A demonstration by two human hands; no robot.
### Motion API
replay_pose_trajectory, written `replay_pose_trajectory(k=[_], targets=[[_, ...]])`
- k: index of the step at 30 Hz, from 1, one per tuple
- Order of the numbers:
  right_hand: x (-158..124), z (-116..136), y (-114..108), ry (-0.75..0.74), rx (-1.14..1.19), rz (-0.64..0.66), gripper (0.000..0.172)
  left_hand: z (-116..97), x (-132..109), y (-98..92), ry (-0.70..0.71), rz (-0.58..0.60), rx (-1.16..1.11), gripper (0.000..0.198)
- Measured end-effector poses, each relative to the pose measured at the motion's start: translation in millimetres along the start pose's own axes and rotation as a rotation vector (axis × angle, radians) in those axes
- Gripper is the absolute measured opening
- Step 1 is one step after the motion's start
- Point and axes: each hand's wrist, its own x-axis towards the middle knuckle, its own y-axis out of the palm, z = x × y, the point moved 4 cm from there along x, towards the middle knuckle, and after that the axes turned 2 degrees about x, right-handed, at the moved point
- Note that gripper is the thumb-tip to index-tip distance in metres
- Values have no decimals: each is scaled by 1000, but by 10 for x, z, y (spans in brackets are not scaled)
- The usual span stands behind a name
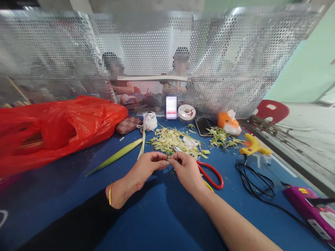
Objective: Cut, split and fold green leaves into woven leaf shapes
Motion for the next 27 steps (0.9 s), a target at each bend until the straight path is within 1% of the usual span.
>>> replay_pose_trajectory(k=[6,10,12,14,16,18,20,24,27], targets=[[-12,-5,7,3,10,29,21,-59,7,-17,45,-47,119,7],[-15,8,29,-7,-10,55,20,-110,-7,-38,145,-114,261,7],[-15,17,30,-10,-35,59,19,-94,-16,-36,97,-110,232,7],[-18,33,23,-29,-71,47,18,-46,-26,-13,-14,-61,124,3],[-23,61,15,-77,-119,23,17,-5,-38,15,-88,-10,38,12],[-31,86,14,-127,-167,6,16,10,-40,28,-79,9,23,22],[-39,95,20,-145,-198,-1,16,18,-33,22,-55,-4,29,25],[-46,86,25,-123,-192,-6,15,18,-19,-3,-50,-48,0,27],[-43,73,18,-112,-180,-12,14,15,-22,10,-59,-7,4,30]])
